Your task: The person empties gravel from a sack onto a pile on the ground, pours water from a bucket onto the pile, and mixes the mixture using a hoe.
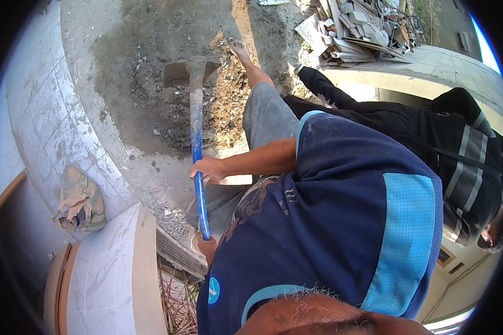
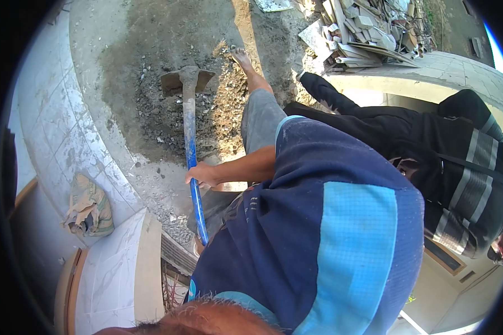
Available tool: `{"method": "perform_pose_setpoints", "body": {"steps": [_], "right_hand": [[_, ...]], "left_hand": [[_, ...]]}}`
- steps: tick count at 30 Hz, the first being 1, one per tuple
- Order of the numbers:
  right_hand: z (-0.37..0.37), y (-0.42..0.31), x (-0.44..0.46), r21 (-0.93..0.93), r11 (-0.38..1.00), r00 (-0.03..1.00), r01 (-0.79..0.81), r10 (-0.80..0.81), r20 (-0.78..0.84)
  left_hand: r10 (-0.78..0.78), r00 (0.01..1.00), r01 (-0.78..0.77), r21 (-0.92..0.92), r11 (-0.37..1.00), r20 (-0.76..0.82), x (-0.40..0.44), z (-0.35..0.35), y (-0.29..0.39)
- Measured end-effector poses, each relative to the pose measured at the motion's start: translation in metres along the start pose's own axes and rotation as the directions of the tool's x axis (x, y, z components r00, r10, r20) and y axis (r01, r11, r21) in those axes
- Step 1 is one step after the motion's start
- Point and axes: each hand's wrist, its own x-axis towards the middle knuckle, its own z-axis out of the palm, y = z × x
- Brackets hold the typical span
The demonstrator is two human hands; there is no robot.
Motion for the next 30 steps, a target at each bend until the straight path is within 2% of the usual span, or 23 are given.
{"method": "perform_pose_setpoints", "body": {"steps": [3, 6, 8, 9, 12, 15, 18, 19, 20, 22, 25, 28, 30], "right_hand": [[-0.002, -0.005, -0.005, -0.019, 1.0, 1.0, -0.022, 0.022, -0.001], [-0.002, -0.008, -0.008, -0.054, 0.997, 0.999, -0.048, 0.049, 0.008], [0.002, -0.015, -0.023, -0.082, 0.995, 0.998, -0.06, 0.059, -0.006], [0.004, -0.016, -0.025, -0.087, 0.996, 1.0, -0.002, 0.002, -0.002], [0.004, -0.018, -0.025, -0.107, 0.994, 1.0, 0.0, -0.001, -0.006], [0.003, -0.022, -0.034, -0.106, 0.994, 0.999, 0.032, -0.036, -0.036], [0.001, -0.024, -0.053, -0.103, 0.99, 0.994, 0.095, -0.101, -0.05], [0.0, -0.026, -0.061, -0.017, 0.996, 0.994, 0.085, -0.086, -0.064], [0.0, -0.026, -0.075, -0.022, 0.995, 0.989, 0.098, -0.1, -0.111], [-0.004, -0.034, -0.108, -0.024, 0.993, 0.985, 0.115, -0.117, -0.129], [-0.031, -0.034, -0.134, 0.023, 0.996, 0.981, 0.089, -0.083, -0.177], [-0.069, -0.042, -0.139, 0.079, 0.995, 0.983, 0.06, -0.046, -0.177], [-0.093, -0.056, -0.14, 0.106, 0.992, 0.972, 0.065, -0.039, -0.232]], "left_hand": [[-0.061, 0.998, 0.062, -0.058, 0.996, 0.019, 0.0, 0.002, 0.004], [-0.26, 0.958, 0.253, 0.076, 0.965, 0.122, -0.001, -0.01, 0.033], [-0.102, 0.995, 0.102, 0.033, 0.994, -0.003, -0.005, 0.014, 0.002], [-0.022, 0.997, 0.024, 0.016, 1.0, -0.074, -0.006, 0.024, -0.009], [-0.132, 0.987, 0.133, -0.003, 0.991, -0.087, -0.011, 0.027, 0.004], [-0.272, 0.961, 0.274, -0.037, 0.961, 0.052, -0.005, 0.01, 0.029], [-0.255, 0.967, 0.253, 0.062, 0.965, 0.028, 0.004, 0.016, 0.021], [-0.231, 0.972, 0.228, 0.071, 0.971, 0.035, -0.009, 0.014, 0.016], [-0.2, 0.979, 0.197, 0.077, 0.977, 0.03, -0.013, 0.011, 0.018], [-0.174, 0.985, 0.174, 0.022, 0.984, -0.009, -0.002, 0.014, 0.046], [-0.209, 0.978, 0.209, -0.008, 0.978, -0.014, -0.048, 0.01, 0.067], [-0.282, 0.959, 0.281, 0.028, 0.959, 0.037, -0.071, -0.002, 0.124], [-0.36, 0.927, 0.345, 0.14, 0.928, 0.104, -0.067, -0.022, 0.18]]}}
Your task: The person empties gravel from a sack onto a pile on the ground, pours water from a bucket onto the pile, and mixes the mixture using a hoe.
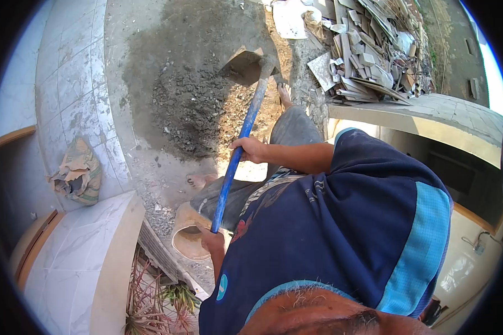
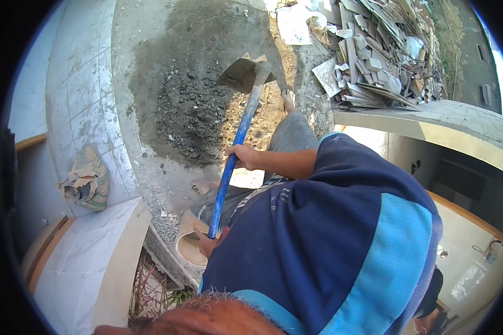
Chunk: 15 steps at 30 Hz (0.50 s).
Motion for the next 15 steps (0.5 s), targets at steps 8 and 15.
{"method": "perform_pose_setpoints", "body": {"steps": [8, 15], "right_hand": [[-0.177, -0.152, 0.137, 0.134, 0.971, 0.925, 0.197, -0.139, -0.353], [-0.312, -0.356, 0.249, 0.047, 0.882, 0.825, 0.468, -0.418, -0.379]], "left_hand": [[0.214, 0.976, -0.206, 0.138, 0.969, -0.039, 0.079, 0.075, 0.252], [0.239, 0.966, -0.236, -0.044, 0.971, 0.097, 0.177, 0.219, 0.503]]}}
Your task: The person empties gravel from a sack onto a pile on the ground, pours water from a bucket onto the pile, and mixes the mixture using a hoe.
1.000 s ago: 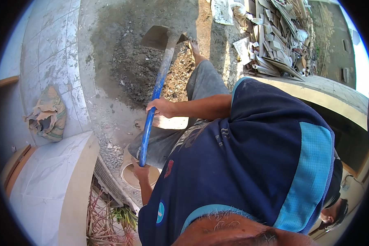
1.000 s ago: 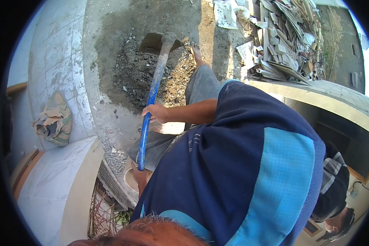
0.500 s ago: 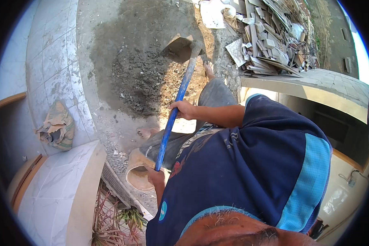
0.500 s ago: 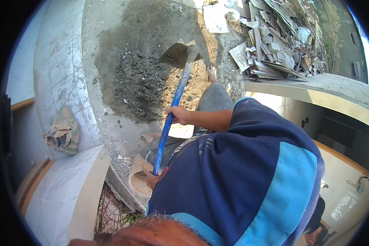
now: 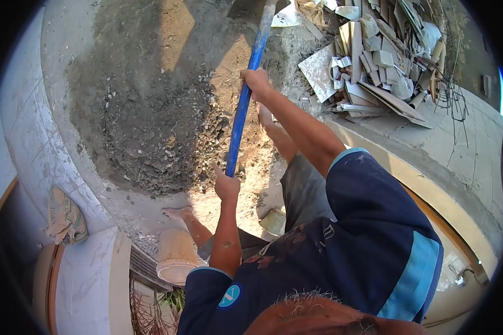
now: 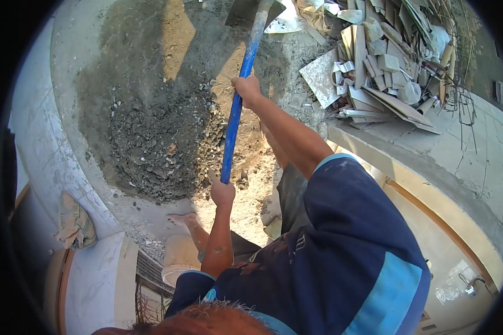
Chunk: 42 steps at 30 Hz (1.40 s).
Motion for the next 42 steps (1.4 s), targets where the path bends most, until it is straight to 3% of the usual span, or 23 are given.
{"method": "perform_pose_setpoints", "body": {"steps": [1, 4, 7, 9, 11, 12, 18, 20, 22, 25, 26, 29, 31, 33, 35, 39, 40, 42], "right_hand": [[-0.002, -0.018, 0.034, -0.039, 0.997, 0.997, 0.067, -0.065, 0.03], [0.001, -0.075, 0.128, -0.389, 0.863, 0.942, 0.324, -0.333, 0.046], [0.004, -0.123, 0.194, -0.638, 0.679, 0.925, 0.362, -0.348, 0.153], [-0.004, -0.122, 0.227, -0.777, 0.495, 0.89, 0.389, -0.419, 0.179], [-0.022, -0.119, 0.212, -0.79, 0.549, 0.942, 0.273, -0.321, 0.101], [-0.034, -0.113, 0.207, -0.802, 0.551, 0.953, 0.228, -0.297, 0.067], [-0.042, -0.081, 0.147, -0.849, 0.516, 0.966, 0.111, -0.258, -0.03], [-0.039, -0.063, 0.142, -0.85, 0.515, 0.961, 0.109, -0.274, -0.042], [-0.03, -0.048, 0.124, -0.857, 0.509, 0.955, 0.082, -0.287, -0.079], [-0.01, -0.023, 0.097, -0.803, 0.594, 0.981, -0.043, -0.127, -0.146], [0.007, -0.016, 0.079, -0.663, 0.74, 0.972, -0.11, -0.059, -0.227], [0.044, 0.021, 0.031, -0.561, 0.813, 0.957, -0.154, -0.019, -0.291], [0.063, 0.056, 0.004, -0.38, 0.91, 0.952, -0.165, 0.046, -0.304], [0.086, 0.091, -0.025, -0.236, 0.949, 0.947, -0.208, 0.136, -0.291], [0.116, 0.125, -0.055, -0.517, 0.841, 0.986, -0.159, 0.107, -0.13], [0.176, 0.169, -0.156, -0.024, 0.962, 0.94, -0.272, 0.26, -0.219], [0.179, 0.167, -0.185, -0.177, 0.956, 0.965, -0.234, 0.206, -0.166], [0.187, 0.197, -0.238, -0.118, 0.967, 0.975, -0.224, 0.22, -0.043]], "left_hand": [[0.006, 1.0, -0.005, -0.056, 0.998, 0.017, 0.018, 0.016, 0.035], [0.095, 0.991, -0.069, -0.24, 0.968, 0.097, 0.069, 0.052, 0.139], [0.198, 0.978, -0.14, -0.492, 0.859, 0.067, 0.11, 0.101, 0.21], [0.217, 0.974, -0.152, -0.547, 0.823, 0.057, 0.113, 0.124, 0.23], [0.26, 0.96, -0.167, -0.53, 0.832, 0.106, 0.093, 0.113, 0.231], [0.268, 0.941, -0.103, -0.578, 0.809, 0.208, 0.078, 0.096, 0.226], [0.294, 0.87, -0.025, -0.56, 0.828, 0.395, 0.025, 0.062, 0.172], [0.272, 0.858, 0.009, -0.543, 0.84, 0.436, 0.014, 0.031, 0.147], [0.257, 0.902, -0.092, -0.426, 0.9, 0.347, 0.005, 0.008, 0.121], [0.204, 0.931, -0.119, -0.278, 0.953, 0.301, -0.01, -0.057, 0.082], [0.177, 0.922, -0.113, -0.196, 0.974, 0.345, -0.012, -0.092, 0.073], [0.123, 0.932, -0.131, 0.0, 0.991, 0.341, -0.021, -0.18, 0.037], [0.082, 0.935, -0.131, 0.122, 0.984, 0.346, -0.03, -0.222, 0.007], [0.091, 0.939, -0.153, 0.165, 0.974, 0.332, -0.046, -0.249, -0.027], [0.041, 0.963, -0.096, 0.197, 0.976, 0.266, -0.07, -0.272, -0.062], [-0.067, 0.973, 0.015, 0.23, 0.973, 0.222, -0.123, -0.305, -0.139], [-0.078, 0.979, 0.036, 0.22, 0.975, 0.188, -0.141, -0.304, -0.165], [-0.141, 0.974, 0.113, 0.16, 0.981, 0.179, -0.187, -0.317, -0.202]]}}
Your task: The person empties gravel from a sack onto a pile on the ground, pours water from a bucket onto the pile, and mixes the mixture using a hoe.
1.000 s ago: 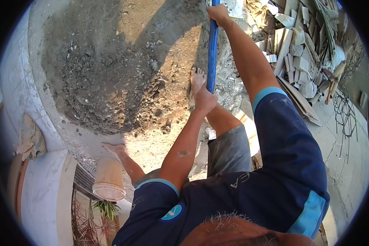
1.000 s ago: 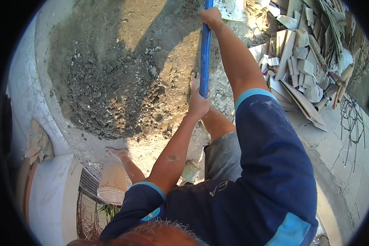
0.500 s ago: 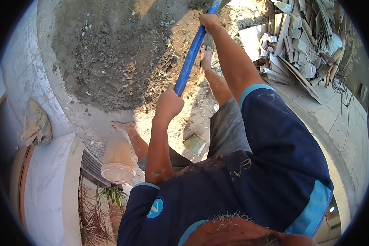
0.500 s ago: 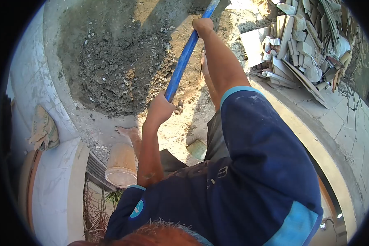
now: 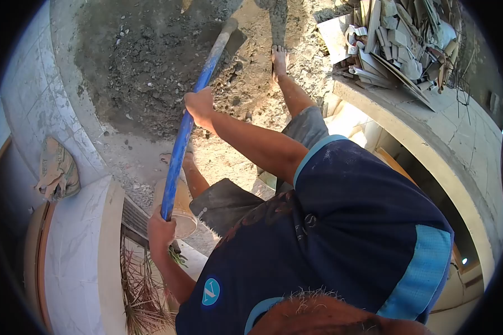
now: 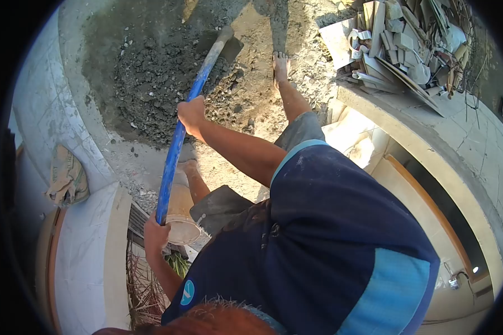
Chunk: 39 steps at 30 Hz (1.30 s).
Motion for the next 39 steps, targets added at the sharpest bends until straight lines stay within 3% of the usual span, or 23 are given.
{"method": "perform_pose_setpoints", "body": {"steps": [3, 5, 7, 8, 9, 11, 13, 14, 15, 16, 17, 18, 19, 21, 23, 25, 27, 30, 32, 34, 36, 38, 39], "right_hand": [[0.007, 0.04, -0.096, -0.145, 0.987, 0.988, -0.073, 0.091, 0.125], [0.003, 0.078, -0.125, -0.202, 0.976, 0.968, -0.079, 0.123, 0.218], [-0.011, 0.096, -0.124, -0.114, 0.992, 0.97, -0.061, 0.086, 0.229], [-0.034, 0.056, -0.126, -0.134, 0.991, 0.977, 0.0, 0.029, 0.212], [-0.048, 0.061, -0.096, -0.036, 0.999, 0.979, -0.017, 0.024, 0.203], [-0.097, -0.002, -0.04, -0.105, 0.994, 0.988, 0.001, 0.015, 0.153], [-0.143, -0.039, 0.053, -0.198, 0.94, 0.954, 0.278, -0.295, -0.06], [-0.17, -0.078, 0.096, -0.236, 0.934, 0.955, 0.27, -0.291, -0.06], [-0.189, -0.14, 0.097, -0.411, 0.891, 0.954, 0.191, -0.268, -0.137], [-0.222, -0.123, 0.22, -0.401, 0.881, 0.896, 0.252, -0.369, -0.247], [-0.238, -0.168, 0.228, -0.353, 0.887, 0.89, 0.297, -0.391, -0.233], [-0.243, -0.213, 0.203, -0.492, 0.821, 0.859, 0.288, -0.449, -0.247], [-0.269, -0.214, 0.287, -0.632, 0.745, 0.782, 0.212, -0.518, -0.348], [-0.304, -0.237, 0.315, -0.971, -0.023, 0.79, 0.239, -0.576, 0.208], [-0.29, -0.236, 0.308, -0.704, 0.703, 0.891, 0.102, -0.379, -0.249], [-0.297, -0.2, 0.323, -0.794, 0.595, 0.885, 0.124, -0.428, -0.182], [-0.264, -0.193, 0.281, -0.562, 0.827, 0.916, 0.023, -0.243, -0.319], [-0.2, -0.161, 0.203, -0.165, 0.985, 0.918, -0.043, -0.027, -0.396], [-0.172, -0.13, 0.196, -0.456, 0.884, 0.909, -0.105, -0.1, -0.404], [-0.15, -0.107, 0.171, -0.401, 0.914, 0.948, -0.06, -0.073, -0.309], [-0.134, -0.055, 0.182, -0.882, 0.448, 0.979, 0.15, -0.191, 0.069], [-0.079, -0.024, 0.154, -0.781, 0.609, 0.987, 0.137, -0.149, 0.056], [-0.049, -0.008, 0.132, -0.37, 0.928, 0.987, -0.043, -0.018, -0.159]], "left_hand": [[-0.116, 0.993, 0.113, -0.154, 0.982, -0.014, -0.032, 0.034, -0.12], [-0.098, 0.994, 0.104, -0.119, 0.987, 0.053, -0.039, 0.055, -0.179], [0.01, 0.999, -0.015, -0.126, 0.992, -0.037, -0.014, 0.092, -0.193], [0.048, 0.996, -0.057, -0.129, 0.99, -0.072, -0.014, 0.096, -0.177], [0.052, 0.998, -0.049, -0.106, 0.993, 0.032, 0.001, 0.105, -0.159], [0.078, 0.974, -0.049, -0.136, 0.99, 0.215, 0.06, 0.132, -0.072], [0.301, 0.944, -0.26, -0.257, 0.931, 0.134, 0.117, 0.177, 0.022], [0.235, 0.95, -0.206, -0.156, 0.966, 0.204, 0.125, 0.166, 0.106], [0.348, 0.932, -0.308, -0.277, 0.91, 0.105, 0.159, 0.202, 0.138], [0.348, 0.926, -0.302, -0.272, 0.914, 0.144, 0.171, 0.197, 0.2], [0.371, 0.92, -0.324, -0.286, 0.902, 0.129, 0.184, 0.203, 0.248], [0.387, 0.914, -0.343, -0.279, 0.897, 0.122, 0.196, 0.208, 0.288], [0.403, 0.908, -0.361, -0.27, 0.893, 0.118, 0.203, 0.21, 0.319], [0.44, 0.88, -0.374, -0.312, 0.873, 0.176, 0.199, 0.193, 0.352], [0.347, 0.9, -0.267, -0.296, 0.917, 0.264, 0.19, 0.155, 0.352], [0.341, 0.9, -0.318, -0.125, 0.94, 0.272, 0.184, 0.115, 0.337], [0.34, 0.894, -0.33, -0.084, 0.94, 0.293, 0.168, 0.078, 0.316], [0.324, 0.923, -0.344, 0.069, 0.936, 0.207, 0.154, 0.042, 0.259], [0.268, 0.936, -0.293, 0.084, 0.953, 0.228, 0.136, 0.023, 0.224], [0.224, 0.95, -0.254, 0.124, 0.959, 0.216, 0.113, 0.007, 0.196], [0.194, 0.964, -0.228, 0.191, 0.955, 0.18, 0.088, -0.009, 0.172], [0.129, 0.983, -0.151, 0.173, 0.973, 0.128, 0.074, -0.036, 0.135], [0.095, 0.989, -0.114, 0.177, 0.978, 0.113, 0.064, -0.048, 0.111]]}}
